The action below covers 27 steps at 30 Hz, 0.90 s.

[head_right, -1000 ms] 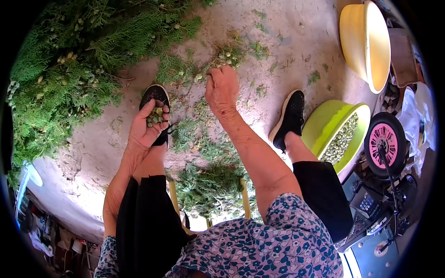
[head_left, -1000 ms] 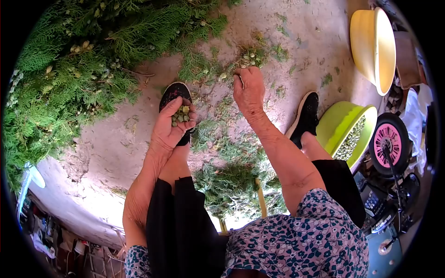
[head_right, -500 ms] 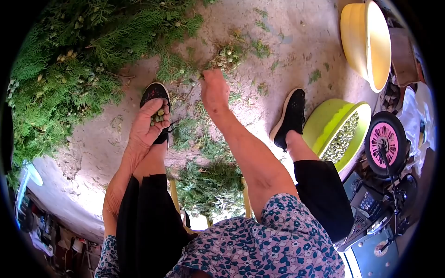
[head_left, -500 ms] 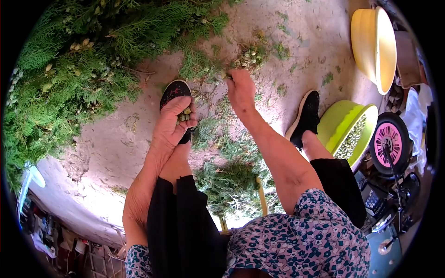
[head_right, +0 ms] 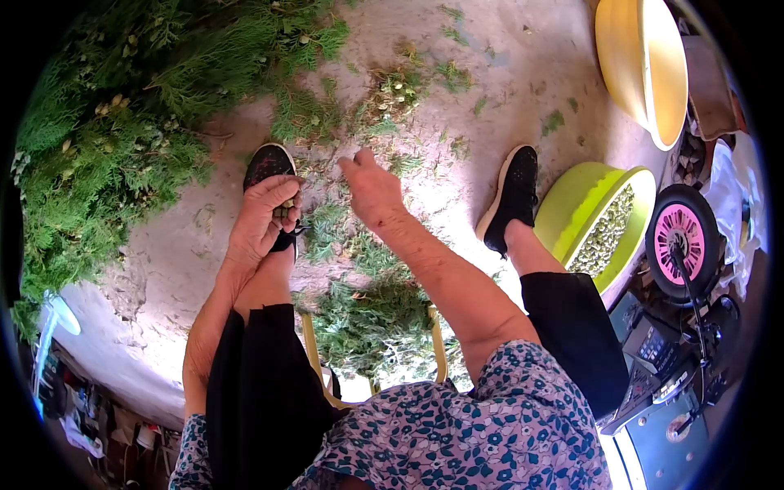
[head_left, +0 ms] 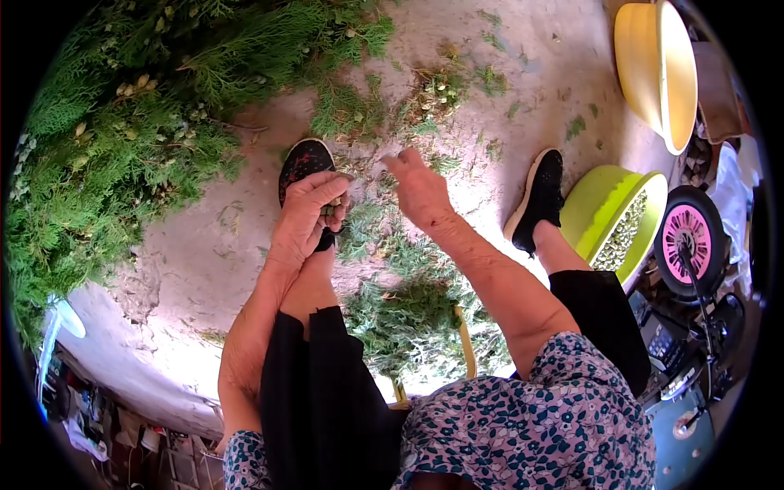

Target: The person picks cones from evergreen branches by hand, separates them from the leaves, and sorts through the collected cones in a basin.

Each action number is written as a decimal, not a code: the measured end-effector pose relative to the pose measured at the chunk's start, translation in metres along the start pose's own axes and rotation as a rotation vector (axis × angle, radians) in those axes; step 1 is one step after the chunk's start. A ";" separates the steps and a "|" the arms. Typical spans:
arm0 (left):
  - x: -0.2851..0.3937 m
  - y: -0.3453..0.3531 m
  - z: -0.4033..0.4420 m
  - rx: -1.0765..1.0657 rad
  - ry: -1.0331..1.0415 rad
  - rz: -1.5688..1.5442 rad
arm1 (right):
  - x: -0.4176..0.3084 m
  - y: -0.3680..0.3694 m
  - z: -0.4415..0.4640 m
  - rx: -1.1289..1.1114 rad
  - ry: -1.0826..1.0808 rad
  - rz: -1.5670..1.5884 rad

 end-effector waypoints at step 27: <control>0.003 -0.016 0.004 -0.030 0.053 -0.465 | -0.057 -0.025 0.015 0.052 -0.167 0.670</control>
Point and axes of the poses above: each hand's wrist, its own z-axis towards the middle knuckle, its own y-axis out of the palm, x = y × z, the point moved 7 cm from there along z, towards the middle knuckle, and after that the axes turned 1 degree about -y, right-handed, at the moved point
